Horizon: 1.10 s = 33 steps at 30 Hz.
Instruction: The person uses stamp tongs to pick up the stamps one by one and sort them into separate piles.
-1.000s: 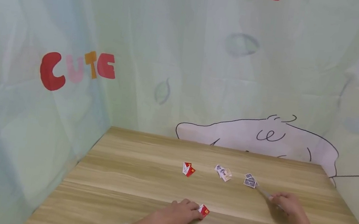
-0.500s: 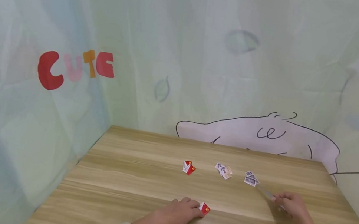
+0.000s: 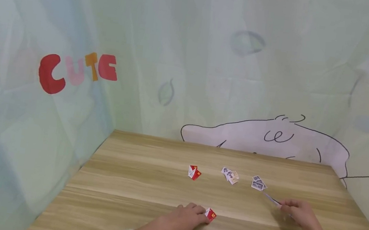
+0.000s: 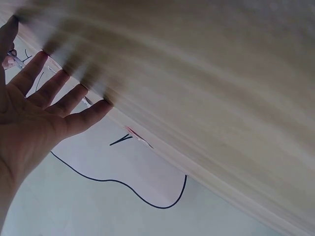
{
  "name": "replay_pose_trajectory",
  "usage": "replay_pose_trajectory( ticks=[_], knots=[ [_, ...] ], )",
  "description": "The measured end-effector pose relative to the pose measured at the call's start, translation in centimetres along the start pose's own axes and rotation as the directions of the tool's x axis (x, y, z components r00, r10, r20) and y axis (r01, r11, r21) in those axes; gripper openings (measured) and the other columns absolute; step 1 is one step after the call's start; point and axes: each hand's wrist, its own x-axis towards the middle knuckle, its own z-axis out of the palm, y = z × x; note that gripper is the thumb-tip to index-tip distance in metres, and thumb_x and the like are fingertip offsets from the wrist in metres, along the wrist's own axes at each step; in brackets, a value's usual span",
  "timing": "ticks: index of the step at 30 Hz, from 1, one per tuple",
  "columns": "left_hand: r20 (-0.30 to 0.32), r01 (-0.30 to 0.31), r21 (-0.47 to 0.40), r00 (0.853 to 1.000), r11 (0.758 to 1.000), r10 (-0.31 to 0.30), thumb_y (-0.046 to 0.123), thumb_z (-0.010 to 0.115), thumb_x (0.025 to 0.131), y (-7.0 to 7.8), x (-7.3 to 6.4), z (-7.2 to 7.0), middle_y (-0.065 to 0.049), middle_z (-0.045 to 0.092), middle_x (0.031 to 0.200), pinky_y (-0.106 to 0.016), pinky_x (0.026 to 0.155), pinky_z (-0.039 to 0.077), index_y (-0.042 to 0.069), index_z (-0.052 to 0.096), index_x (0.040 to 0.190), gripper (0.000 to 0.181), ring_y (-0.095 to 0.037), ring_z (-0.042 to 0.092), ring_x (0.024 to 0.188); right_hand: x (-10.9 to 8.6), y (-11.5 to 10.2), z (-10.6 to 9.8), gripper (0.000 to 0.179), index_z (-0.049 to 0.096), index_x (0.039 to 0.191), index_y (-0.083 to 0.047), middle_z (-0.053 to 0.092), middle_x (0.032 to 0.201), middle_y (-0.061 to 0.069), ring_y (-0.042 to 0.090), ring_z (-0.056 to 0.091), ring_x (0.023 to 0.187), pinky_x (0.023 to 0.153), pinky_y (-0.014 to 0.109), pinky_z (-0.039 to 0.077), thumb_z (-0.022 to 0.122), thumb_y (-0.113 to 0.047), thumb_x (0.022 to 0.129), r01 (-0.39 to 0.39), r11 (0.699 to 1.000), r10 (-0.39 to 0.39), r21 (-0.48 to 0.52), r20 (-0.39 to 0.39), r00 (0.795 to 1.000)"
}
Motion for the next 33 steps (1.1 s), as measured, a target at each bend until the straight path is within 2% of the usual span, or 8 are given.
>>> replay_pose_trajectory(
  ticks=[10,20,28,33],
  knots=[
    [-0.009,0.012,0.017,1.000,1.000,-0.012,0.048,0.071,0.076,0.1,0.0,-0.1,0.005,0.044,0.134,-0.049,0.086,0.044,0.029,0.055,0.126,0.057,-0.017,0.039,0.121,0.0,-0.1,0.8,0.031,0.063,0.102,0.010,0.044,0.057,-0.003,0.007,0.033,0.044,0.039,0.021,0.031,0.068,-0.010,0.079,0.042,0.997,-0.044,0.060,0.029,0.999],
    [-0.010,0.013,0.010,1.000,1.000,-0.013,0.047,0.072,0.075,0.1,0.0,0.1,0.004,0.044,0.133,-0.048,0.087,0.044,0.028,0.056,0.126,0.056,-0.017,0.039,0.121,-0.2,-0.6,2.0,0.031,0.062,0.101,0.010,0.055,0.068,0.003,0.009,0.039,0.048,0.042,0.021,0.033,0.068,-0.009,0.078,0.085,0.996,-0.089,0.037,0.118,0.989],
    [0.003,0.013,-0.003,1.000,1.000,-0.013,0.048,0.072,0.076,0.0,0.0,0.0,0.004,0.044,0.134,-0.050,0.088,0.043,0.029,0.055,0.127,0.057,-0.017,0.038,0.122,0.3,-0.7,2.9,0.035,0.061,0.101,0.013,0.058,0.072,0.003,0.007,0.040,0.049,0.042,0.020,0.034,0.070,-0.011,0.078,0.137,0.987,-0.154,0.087,0.237,0.959],
    [0.004,0.006,-0.009,1.000,1.000,-0.006,0.048,0.071,0.076,-0.1,0.0,-0.1,0.004,0.043,0.135,-0.051,0.088,0.042,0.029,0.054,0.128,0.058,-0.018,0.037,0.123,0.6,-1.3,3.3,0.034,0.060,0.102,0.013,0.057,0.073,0.004,0.007,0.038,0.049,0.042,0.019,0.033,0.069,-0.010,0.078,0.137,0.986,-0.157,0.090,0.273,0.949]
  ],
)
